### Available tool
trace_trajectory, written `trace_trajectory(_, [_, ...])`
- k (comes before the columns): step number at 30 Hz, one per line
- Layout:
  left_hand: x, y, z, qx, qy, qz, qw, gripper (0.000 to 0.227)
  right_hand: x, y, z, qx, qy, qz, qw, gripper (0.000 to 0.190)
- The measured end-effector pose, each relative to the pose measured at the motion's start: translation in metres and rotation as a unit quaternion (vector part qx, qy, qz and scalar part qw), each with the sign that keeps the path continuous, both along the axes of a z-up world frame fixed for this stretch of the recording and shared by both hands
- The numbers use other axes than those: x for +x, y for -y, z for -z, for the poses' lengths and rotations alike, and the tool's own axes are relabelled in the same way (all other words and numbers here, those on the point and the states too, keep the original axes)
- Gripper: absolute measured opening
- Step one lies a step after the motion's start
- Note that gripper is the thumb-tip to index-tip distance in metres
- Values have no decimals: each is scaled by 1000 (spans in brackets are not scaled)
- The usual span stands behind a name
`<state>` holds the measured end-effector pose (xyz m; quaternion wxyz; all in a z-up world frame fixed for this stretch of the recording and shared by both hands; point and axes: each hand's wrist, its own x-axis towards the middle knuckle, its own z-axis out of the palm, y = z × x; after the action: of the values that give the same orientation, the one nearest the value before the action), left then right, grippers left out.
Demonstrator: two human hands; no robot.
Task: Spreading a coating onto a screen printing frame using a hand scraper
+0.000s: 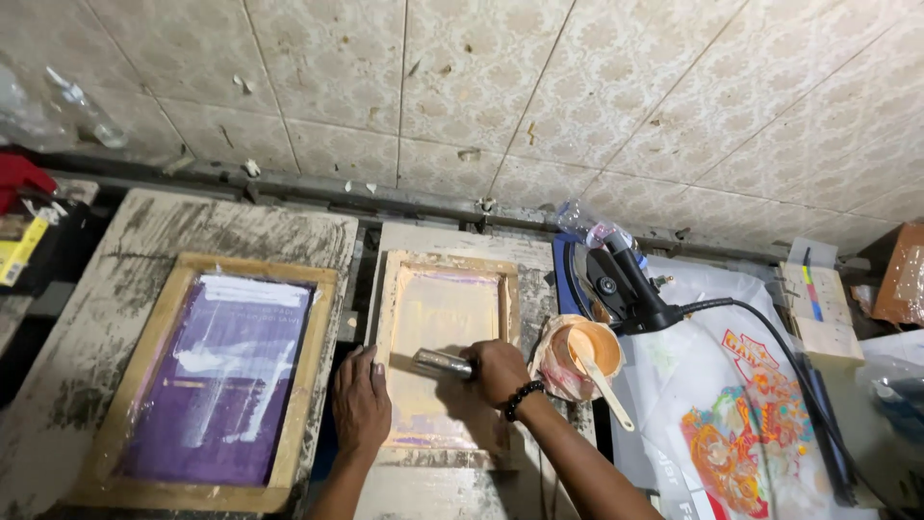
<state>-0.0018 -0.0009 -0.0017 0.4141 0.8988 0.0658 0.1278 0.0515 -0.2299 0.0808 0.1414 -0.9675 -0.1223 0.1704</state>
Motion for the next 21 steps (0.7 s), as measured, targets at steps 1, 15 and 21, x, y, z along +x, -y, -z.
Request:
trace_trajectory(1, [2,0,1,1,-7,-4,1000,41,16,-1,0,-20,43,6,999,11])
trace_trajectory(15, [2,0,-7,-1,-9,8,1000,43,-3,-3,2,69,273,-83,956,28])
trace_trajectory(21, [0,-2,-1,13,0,6,1000,39,109,4,20,-30,256,-18,966,28])
